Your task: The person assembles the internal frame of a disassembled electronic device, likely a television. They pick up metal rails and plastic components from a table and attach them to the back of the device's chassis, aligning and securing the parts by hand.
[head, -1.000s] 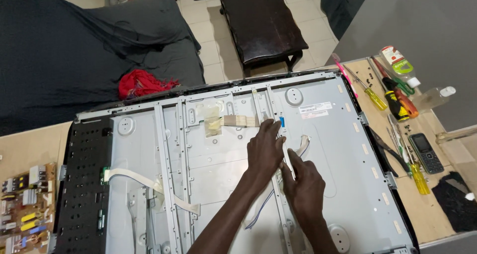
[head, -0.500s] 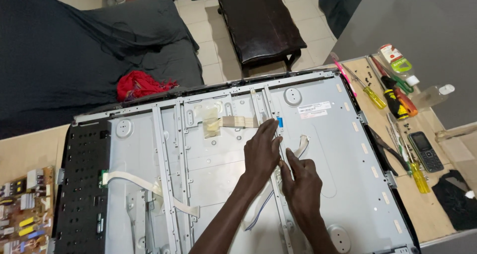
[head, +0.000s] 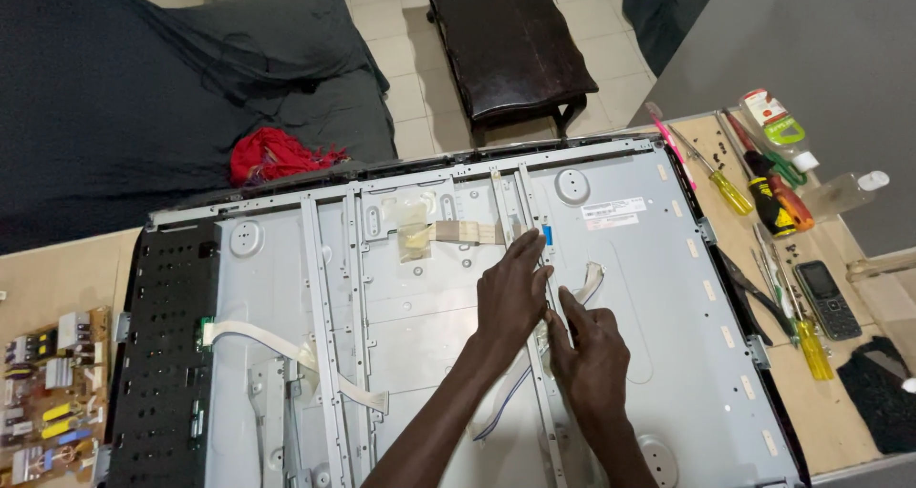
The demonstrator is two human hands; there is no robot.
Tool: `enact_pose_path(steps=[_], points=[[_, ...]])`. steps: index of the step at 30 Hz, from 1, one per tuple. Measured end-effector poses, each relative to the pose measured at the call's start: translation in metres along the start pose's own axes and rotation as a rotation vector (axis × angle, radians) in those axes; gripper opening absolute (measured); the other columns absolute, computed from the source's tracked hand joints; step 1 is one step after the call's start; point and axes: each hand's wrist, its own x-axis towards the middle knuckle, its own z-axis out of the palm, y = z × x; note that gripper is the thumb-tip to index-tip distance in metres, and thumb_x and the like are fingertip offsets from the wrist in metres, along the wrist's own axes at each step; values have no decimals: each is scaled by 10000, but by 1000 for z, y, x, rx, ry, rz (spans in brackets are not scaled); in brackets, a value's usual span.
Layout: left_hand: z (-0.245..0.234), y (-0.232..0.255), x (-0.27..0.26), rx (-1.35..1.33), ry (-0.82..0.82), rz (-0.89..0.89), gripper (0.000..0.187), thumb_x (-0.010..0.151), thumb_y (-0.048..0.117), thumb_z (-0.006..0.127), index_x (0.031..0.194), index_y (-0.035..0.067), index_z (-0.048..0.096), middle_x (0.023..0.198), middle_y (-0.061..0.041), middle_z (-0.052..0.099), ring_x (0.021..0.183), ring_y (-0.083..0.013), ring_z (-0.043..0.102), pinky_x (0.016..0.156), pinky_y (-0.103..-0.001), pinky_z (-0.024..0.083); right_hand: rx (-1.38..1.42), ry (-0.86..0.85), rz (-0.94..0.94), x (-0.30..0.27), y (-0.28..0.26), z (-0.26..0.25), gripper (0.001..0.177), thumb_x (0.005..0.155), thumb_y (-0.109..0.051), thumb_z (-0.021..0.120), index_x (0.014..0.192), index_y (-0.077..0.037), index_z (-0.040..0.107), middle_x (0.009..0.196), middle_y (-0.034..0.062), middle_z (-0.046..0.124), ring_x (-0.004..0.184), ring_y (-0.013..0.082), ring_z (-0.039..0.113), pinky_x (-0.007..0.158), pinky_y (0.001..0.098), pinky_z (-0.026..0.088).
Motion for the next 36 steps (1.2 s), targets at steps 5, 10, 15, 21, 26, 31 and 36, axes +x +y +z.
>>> enact_pose_path(steps=[5, 10, 15, 21, 26, 31, 36], points=[[3, -2, -4, -32, 41, 14, 452, 935, 205, 636, 1376, 103, 623, 1511, -28, 574, 1216, -317, 656, 807, -531, 547, 3, -36, 51, -2, -5, -5, 462, 948, -394, 634, 1386, -253, 678, 898, 107, 617, 794, 260, 689, 773, 392, 526], [-3, 4, -3, -42, 9, -20, 448, 934, 209, 615, 1369, 100, 625, 1520, -27, 566, 1231, -317, 646, 821, -538, 542, 4, -38, 34, -1, -7, -6, 453, 960, -397, 605, 1372, -225, 684, 865, 128, 626, 835, 269, 674, 747, 421, 518], [-8, 9, -4, -42, -13, -32, 451, 942, 211, 611, 1380, 107, 612, 1533, -11, 552, 1228, -310, 644, 823, -532, 542, 10, -36, 66, -3, -5, -5, 480, 961, -429, 600, 1395, -238, 673, 903, 100, 609, 783, 257, 683, 759, 391, 529], [-7, 6, -2, -77, 8, -21, 457, 959, 194, 602, 1405, 95, 604, 1539, -33, 548, 1313, -280, 603, 852, -498, 544, 53, -23, 57, 0, -10, -6, 458, 955, -389, 635, 1383, -233, 683, 888, 90, 586, 759, 223, 666, 771, 365, 522], [-2, 2, 0, -76, 27, 8, 451, 952, 177, 606, 1396, 95, 605, 1536, -29, 552, 1284, -283, 624, 825, -511, 548, 18, -43, 81, 5, -6, -3, 469, 961, -428, 602, 1391, -255, 677, 918, 106, 604, 786, 256, 677, 793, 399, 520], [-1, 3, 2, -49, 13, -1, 471, 943, 187, 619, 1405, 93, 598, 1544, -25, 543, 1284, -283, 621, 816, -521, 549, 16, -17, 46, 5, -3, -2, 466, 955, -413, 615, 1385, -248, 683, 897, 103, 592, 767, 254, 665, 780, 402, 517], [-1, 2, 1, -27, -27, -52, 487, 954, 220, 615, 1428, 116, 579, 1568, 6, 511, 1247, -304, 632, 822, -537, 546, -10, -56, 33, 5, 1, -2, 472, 952, -407, 636, 1403, -271, 666, 893, 91, 589, 744, 248, 659, 752, 394, 511]])
